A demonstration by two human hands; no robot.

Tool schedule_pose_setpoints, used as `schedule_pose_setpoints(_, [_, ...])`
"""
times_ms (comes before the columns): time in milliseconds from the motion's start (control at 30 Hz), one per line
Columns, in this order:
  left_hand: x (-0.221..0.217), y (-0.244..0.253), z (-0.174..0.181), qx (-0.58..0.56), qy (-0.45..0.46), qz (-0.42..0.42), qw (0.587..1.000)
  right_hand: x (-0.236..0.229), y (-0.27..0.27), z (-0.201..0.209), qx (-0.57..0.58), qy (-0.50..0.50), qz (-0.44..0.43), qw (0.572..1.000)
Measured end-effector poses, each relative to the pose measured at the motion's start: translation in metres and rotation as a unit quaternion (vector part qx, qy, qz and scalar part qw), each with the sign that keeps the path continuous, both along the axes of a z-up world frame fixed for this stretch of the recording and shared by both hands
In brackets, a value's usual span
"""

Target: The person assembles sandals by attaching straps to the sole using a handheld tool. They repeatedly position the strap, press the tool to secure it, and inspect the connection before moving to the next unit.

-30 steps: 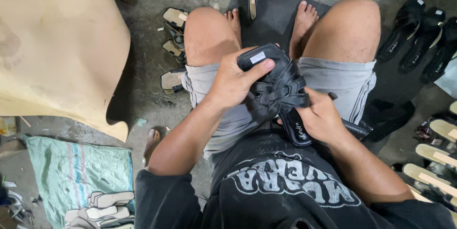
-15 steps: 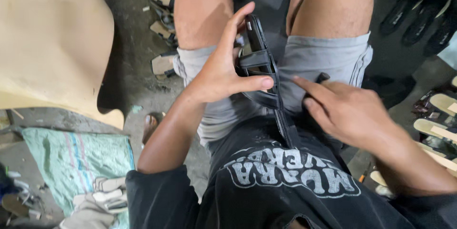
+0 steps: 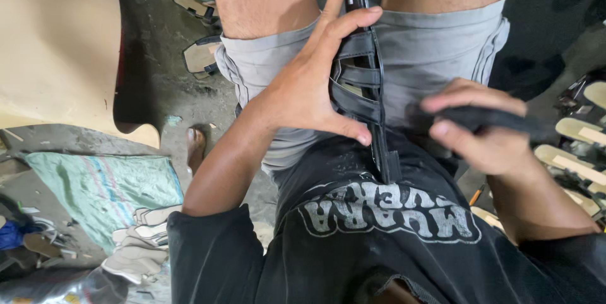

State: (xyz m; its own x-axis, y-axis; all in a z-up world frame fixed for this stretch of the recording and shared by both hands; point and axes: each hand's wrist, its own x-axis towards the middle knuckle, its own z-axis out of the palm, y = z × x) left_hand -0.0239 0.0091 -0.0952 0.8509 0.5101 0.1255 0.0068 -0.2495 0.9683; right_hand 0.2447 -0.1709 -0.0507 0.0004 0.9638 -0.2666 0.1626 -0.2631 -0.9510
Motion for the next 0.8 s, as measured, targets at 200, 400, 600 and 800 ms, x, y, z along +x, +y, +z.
schedule_pose_setpoints(200, [0.008, -0.001, -0.002, -0.016, 0.005, 0.0, 1.0, -0.013, 0.015, -0.003, 0.038, 0.09, 0.074, 0.992])
schedule_pose_setpoints(400, [0.011, -0.007, -0.002, -0.025, 0.016, 0.011, 1.0, -0.017, 0.022, 0.001, 0.03, 0.054, 0.084, 0.995])
schedule_pose_setpoints(600, [0.006, -0.007, 0.007, -0.015, 0.009, -0.003, 1.0, -0.017, 0.029, -0.001, 0.117, 0.081, 0.125, 0.982])
schedule_pose_setpoints(800, [-0.008, 0.001, 0.005, -0.041, 0.036, -0.016, 0.998, -0.026, 0.031, -0.009, 0.133, 0.058, 0.058, 0.988])
